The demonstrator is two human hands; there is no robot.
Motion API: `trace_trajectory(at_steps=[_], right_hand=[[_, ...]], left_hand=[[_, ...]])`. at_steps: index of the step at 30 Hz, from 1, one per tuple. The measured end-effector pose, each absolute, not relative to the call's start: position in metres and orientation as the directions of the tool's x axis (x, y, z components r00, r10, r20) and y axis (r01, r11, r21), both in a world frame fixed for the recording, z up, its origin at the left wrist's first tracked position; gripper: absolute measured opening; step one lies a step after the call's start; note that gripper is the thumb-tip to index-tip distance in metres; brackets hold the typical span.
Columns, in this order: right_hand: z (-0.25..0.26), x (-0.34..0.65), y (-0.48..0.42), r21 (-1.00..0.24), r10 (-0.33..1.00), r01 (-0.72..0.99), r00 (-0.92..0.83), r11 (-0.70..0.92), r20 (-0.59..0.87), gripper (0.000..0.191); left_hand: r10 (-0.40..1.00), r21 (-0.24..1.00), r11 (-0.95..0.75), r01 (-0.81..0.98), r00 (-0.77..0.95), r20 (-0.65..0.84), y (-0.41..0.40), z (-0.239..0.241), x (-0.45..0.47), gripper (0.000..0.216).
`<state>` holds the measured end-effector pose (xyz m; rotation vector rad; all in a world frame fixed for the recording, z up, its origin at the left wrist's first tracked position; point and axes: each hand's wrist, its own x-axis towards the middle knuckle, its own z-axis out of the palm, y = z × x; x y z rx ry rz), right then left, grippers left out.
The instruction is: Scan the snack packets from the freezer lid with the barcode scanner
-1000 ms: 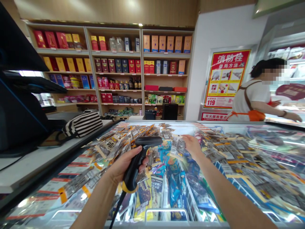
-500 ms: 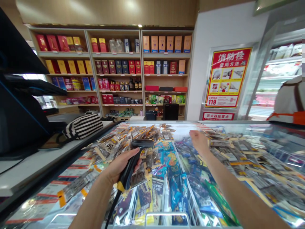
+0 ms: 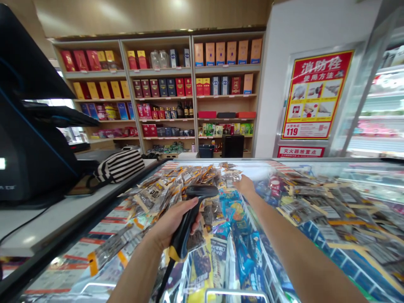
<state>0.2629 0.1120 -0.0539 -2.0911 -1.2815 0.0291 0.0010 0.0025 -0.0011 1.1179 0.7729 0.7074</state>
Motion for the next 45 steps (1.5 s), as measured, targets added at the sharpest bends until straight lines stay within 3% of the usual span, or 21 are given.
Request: trace_trajectory(at_steps=[4,6,11,15,24,37,45], right_hand=[[-0.056,0.279,0.086,-0.753,0.845,0.638,0.483,-0.159,0.231,0.017],[-0.058,0.286,0.067,-0.795,0.845,0.597,0.474,-0.104,0.246,0.015],[-0.061,0.293,0.035,-0.766,0.841,0.642,0.391,0.041,0.373,0.016],[-0.059,0.288,0.033,-0.723,0.846,0.688,0.350,0.059,0.402,0.014],[-0.056,0.282,0.032,-0.666,0.860,0.744,0.309,0.048,0.407,0.006],[-0.054,0.283,0.030,-0.687,0.893,0.721,0.250,0.086,0.374,0.010],[-0.048,0.287,0.030,-0.677,0.887,0.736,0.307,0.008,0.345,0.012]], left_hand=[[0.795,0.954,0.259,-0.148,0.595,-0.123,0.004,-0.005,0.002,0.028],[0.784,0.951,0.259,-0.168,0.612,-0.105,0.004,-0.006,0.003,0.029],[0.764,0.933,0.291,-0.213,0.638,-0.093,0.003,-0.007,0.004,0.027],[0.761,0.911,0.318,-0.261,0.643,-0.082,0.001,-0.005,0.005,0.028],[0.723,0.899,0.327,-0.290,0.690,-0.041,-0.001,-0.005,0.006,0.027],[0.743,0.908,0.321,-0.270,0.666,-0.064,-0.002,-0.003,0.008,0.026],[0.744,0.892,0.327,-0.313,0.667,-0.039,-0.003,0.000,0.006,0.025]])
